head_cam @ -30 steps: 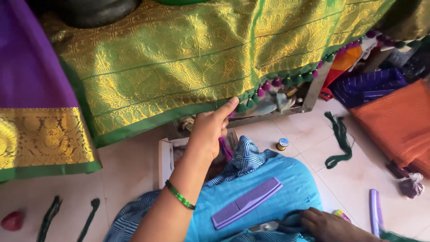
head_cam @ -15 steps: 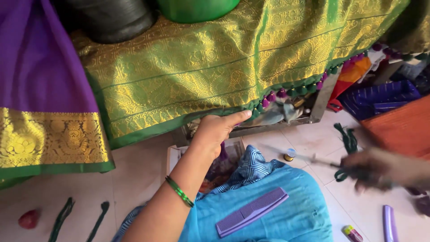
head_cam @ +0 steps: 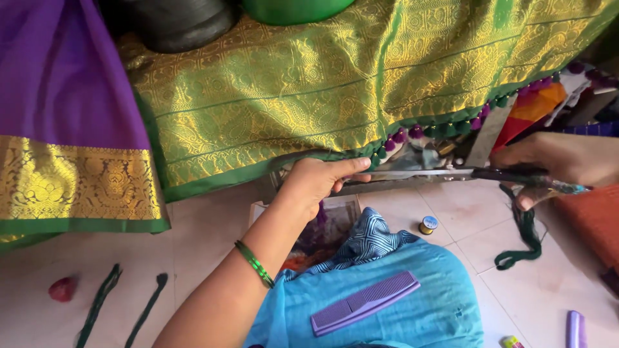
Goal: The user is seen attaching decorative tassels to the border of a saree using thread and scissors.
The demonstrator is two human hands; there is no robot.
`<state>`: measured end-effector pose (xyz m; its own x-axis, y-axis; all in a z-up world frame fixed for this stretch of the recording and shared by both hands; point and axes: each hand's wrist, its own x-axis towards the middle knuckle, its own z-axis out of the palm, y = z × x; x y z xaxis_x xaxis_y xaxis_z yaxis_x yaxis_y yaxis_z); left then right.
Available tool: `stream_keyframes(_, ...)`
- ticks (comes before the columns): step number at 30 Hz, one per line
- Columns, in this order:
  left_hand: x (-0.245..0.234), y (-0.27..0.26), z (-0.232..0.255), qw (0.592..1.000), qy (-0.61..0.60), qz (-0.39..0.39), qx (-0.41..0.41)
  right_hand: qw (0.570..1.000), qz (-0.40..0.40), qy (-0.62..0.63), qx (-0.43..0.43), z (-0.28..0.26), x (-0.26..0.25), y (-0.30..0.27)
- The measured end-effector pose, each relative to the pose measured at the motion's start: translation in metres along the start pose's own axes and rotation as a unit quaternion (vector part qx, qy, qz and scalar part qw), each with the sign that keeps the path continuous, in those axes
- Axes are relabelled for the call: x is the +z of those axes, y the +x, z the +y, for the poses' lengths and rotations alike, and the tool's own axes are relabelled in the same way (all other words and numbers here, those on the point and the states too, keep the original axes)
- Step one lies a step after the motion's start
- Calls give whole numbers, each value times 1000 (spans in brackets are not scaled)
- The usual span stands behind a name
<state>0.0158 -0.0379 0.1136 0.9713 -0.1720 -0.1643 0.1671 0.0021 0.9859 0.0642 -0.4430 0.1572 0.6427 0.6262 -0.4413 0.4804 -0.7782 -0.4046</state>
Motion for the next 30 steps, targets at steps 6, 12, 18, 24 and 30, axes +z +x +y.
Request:
stream_keyframes(6, 0, -1, 2, 1000, -2, -1, -11, 996, 38, -44, 62, 14, 11, 5)
stream_keyframes(12, 2, 0, -1, 1000, -14, 6, -6, 991, 68, -55, 100, -20, 6, -3)
stream_keyframes(18, 3, 4, -5, 1000, -27, 12, 3, 987, 74, -102, 100, -22, 12, -4)
stream_keyframes(24, 8, -4, 1, 998, -32, 41, 43, 982, 65, -111, 135, -36, 11, -11)
stream_keyframes(30, 7, 9, -16, 996, -29, 83, -3, 993, 42, -29, 106, 1, 6, -22)
